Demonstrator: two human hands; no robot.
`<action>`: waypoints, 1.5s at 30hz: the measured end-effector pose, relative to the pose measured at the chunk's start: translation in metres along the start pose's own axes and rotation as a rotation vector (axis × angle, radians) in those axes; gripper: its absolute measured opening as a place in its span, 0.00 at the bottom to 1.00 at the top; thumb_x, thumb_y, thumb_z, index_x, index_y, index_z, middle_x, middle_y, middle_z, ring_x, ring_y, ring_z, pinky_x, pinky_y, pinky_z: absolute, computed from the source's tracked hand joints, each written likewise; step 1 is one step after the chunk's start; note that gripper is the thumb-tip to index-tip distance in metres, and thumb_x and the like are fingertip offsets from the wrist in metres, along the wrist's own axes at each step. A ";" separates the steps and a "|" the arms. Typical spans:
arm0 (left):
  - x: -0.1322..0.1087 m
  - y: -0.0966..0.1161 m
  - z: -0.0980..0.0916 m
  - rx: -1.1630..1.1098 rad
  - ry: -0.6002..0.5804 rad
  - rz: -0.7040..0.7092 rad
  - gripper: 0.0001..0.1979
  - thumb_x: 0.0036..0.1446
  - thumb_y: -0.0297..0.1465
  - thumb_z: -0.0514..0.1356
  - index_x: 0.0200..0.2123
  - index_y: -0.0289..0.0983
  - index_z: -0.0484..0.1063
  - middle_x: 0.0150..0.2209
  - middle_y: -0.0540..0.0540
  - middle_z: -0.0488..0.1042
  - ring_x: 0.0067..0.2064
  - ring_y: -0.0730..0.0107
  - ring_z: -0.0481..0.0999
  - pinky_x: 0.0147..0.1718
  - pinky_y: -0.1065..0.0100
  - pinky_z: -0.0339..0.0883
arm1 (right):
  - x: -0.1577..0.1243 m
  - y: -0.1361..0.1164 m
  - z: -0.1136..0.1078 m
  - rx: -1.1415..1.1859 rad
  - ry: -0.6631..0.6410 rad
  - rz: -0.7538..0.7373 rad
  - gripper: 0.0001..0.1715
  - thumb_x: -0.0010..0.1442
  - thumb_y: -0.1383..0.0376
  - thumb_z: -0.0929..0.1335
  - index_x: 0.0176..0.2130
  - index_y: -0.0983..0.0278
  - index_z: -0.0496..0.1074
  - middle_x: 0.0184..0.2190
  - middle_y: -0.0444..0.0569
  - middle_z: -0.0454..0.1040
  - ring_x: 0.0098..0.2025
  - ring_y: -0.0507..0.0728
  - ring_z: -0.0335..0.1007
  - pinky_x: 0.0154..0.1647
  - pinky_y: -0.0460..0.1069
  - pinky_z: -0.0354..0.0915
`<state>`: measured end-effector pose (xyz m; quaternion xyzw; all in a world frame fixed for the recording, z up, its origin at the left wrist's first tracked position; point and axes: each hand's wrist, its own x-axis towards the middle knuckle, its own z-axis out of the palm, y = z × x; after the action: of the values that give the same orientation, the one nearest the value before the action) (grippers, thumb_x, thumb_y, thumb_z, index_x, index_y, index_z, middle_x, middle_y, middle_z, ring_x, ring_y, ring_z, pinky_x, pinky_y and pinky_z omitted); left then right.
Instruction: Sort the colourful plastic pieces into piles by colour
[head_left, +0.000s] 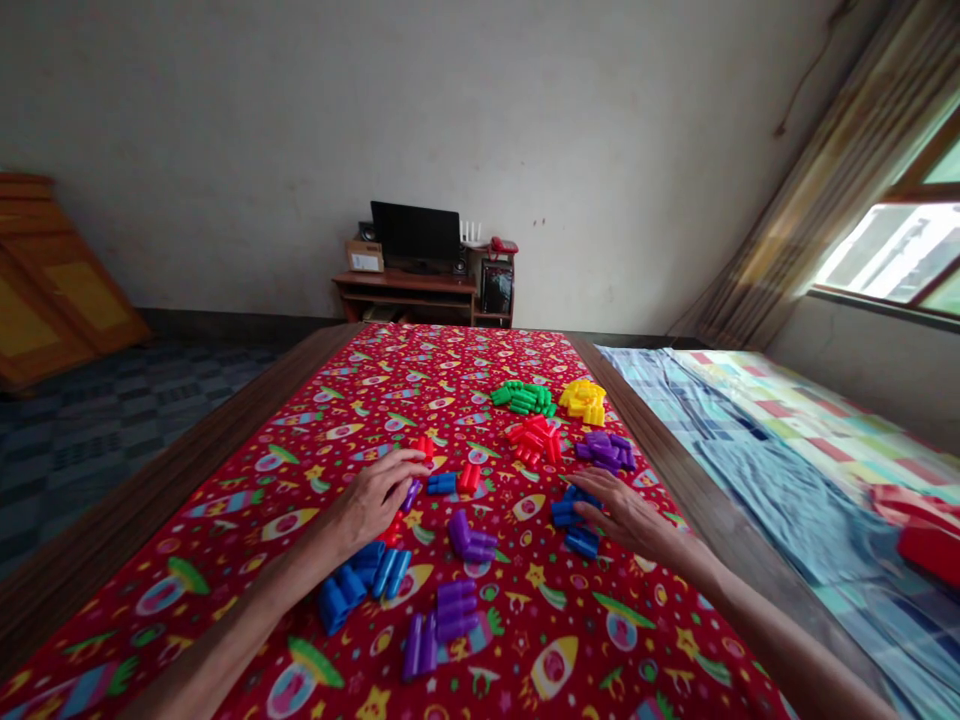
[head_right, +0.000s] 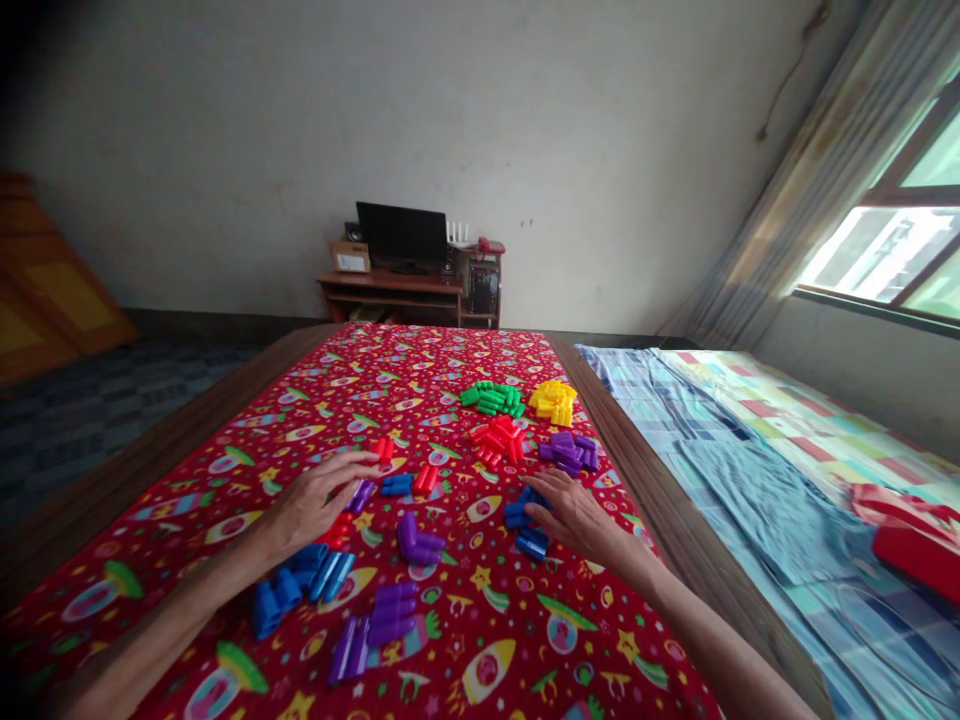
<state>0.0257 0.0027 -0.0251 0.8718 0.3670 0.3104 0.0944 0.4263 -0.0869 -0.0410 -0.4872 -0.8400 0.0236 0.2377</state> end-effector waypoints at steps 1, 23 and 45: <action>0.000 0.000 0.000 0.000 0.002 0.005 0.16 0.61 0.30 0.48 0.40 0.38 0.76 0.47 0.42 0.77 0.49 0.64 0.77 0.51 0.64 0.71 | -0.005 -0.002 0.001 -0.012 0.022 -0.005 0.27 0.67 0.55 0.62 0.62 0.59 0.64 0.56 0.56 0.71 0.59 0.63 0.67 0.57 0.60 0.67; -0.001 0.006 0.004 -0.019 0.005 0.031 0.16 0.61 0.29 0.48 0.40 0.38 0.76 0.48 0.42 0.76 0.48 0.65 0.77 0.50 0.65 0.71 | -0.001 -0.042 0.018 -0.146 -0.082 -0.099 0.27 0.63 0.53 0.65 0.57 0.61 0.67 0.56 0.61 0.66 0.61 0.66 0.58 0.57 0.64 0.63; -0.005 -0.027 -0.014 0.020 -0.013 -0.121 0.17 0.62 0.35 0.48 0.41 0.37 0.76 0.48 0.40 0.76 0.50 0.61 0.75 0.52 0.61 0.69 | 0.093 -0.075 -0.004 0.259 0.046 -0.185 0.15 0.66 0.66 0.61 0.46 0.64 0.75 0.37 0.53 0.79 0.36 0.54 0.75 0.37 0.47 0.68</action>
<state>-0.0010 0.0177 -0.0271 0.8509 0.4215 0.2950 0.1067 0.3290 -0.0500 0.0176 -0.3733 -0.8655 0.0987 0.3192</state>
